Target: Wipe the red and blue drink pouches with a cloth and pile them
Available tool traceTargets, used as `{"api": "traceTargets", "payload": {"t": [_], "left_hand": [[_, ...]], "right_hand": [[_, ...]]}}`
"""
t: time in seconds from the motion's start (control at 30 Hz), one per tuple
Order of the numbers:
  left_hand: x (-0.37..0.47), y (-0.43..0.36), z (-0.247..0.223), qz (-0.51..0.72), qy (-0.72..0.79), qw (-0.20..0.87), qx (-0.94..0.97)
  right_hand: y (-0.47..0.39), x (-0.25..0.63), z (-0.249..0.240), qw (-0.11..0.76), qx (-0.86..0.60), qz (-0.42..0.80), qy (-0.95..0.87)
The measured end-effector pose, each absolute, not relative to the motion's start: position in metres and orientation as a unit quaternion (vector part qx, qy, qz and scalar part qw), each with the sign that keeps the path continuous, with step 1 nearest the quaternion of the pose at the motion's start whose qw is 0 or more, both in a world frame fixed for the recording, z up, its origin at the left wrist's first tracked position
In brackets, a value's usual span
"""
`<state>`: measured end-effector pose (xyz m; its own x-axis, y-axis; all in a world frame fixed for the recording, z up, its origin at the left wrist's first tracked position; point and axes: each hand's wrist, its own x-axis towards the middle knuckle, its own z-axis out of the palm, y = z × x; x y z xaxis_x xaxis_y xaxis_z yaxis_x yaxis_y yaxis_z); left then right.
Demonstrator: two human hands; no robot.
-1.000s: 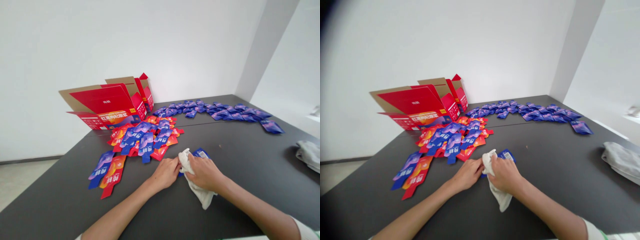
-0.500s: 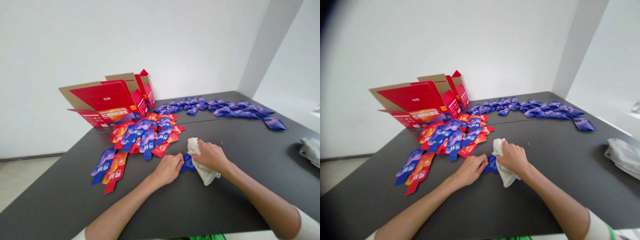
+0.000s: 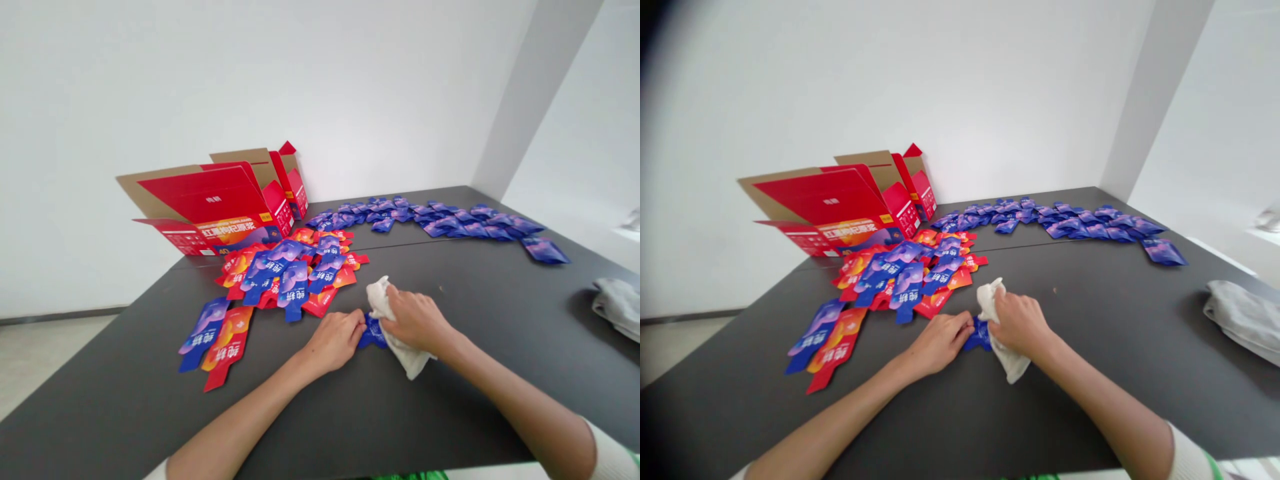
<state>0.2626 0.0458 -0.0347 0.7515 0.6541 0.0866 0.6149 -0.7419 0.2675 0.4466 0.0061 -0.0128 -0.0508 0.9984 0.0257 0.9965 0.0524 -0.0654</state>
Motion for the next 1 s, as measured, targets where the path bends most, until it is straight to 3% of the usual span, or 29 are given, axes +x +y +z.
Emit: {"api": "traceTargets", "payload": {"t": [0.1, 0.23, 0.43, 0.6, 0.77, 1.0], "left_hand": [[0.2623, 0.046, -0.0356, 0.088, 0.342, 0.11, 0.929], [0.2626, 0.0452, -0.0344, 0.084, 0.347, 0.116, 0.927], [0.2612, 0.0466, -0.0359, 0.096, 0.336, 0.127, 0.928], [0.2613, 0.0471, -0.0357, 0.093, 0.336, 0.127, 0.929], [0.2611, 0.0469, -0.0362, 0.094, 0.331, 0.117, 0.932], [0.2621, 0.0473, -0.0387, 0.1, 0.331, 0.113, 0.931]], "right_hand": [[0.0044, 0.4441, -0.014, 0.025, -0.663, 0.04, -0.747], [0.0079, 0.4511, -0.0118, 0.011, -0.738, 0.041, -0.673], [0.0015, 0.4434, -0.0162, 0.025, -0.647, 0.037, -0.762], [0.0071, 0.4495, -0.0165, 0.019, -0.725, 0.033, -0.687], [0.0013, 0.4439, -0.0182, 0.035, -0.644, 0.026, -0.763], [0.0055, 0.4491, -0.0145, 0.02, -0.718, 0.028, -0.695]]}}
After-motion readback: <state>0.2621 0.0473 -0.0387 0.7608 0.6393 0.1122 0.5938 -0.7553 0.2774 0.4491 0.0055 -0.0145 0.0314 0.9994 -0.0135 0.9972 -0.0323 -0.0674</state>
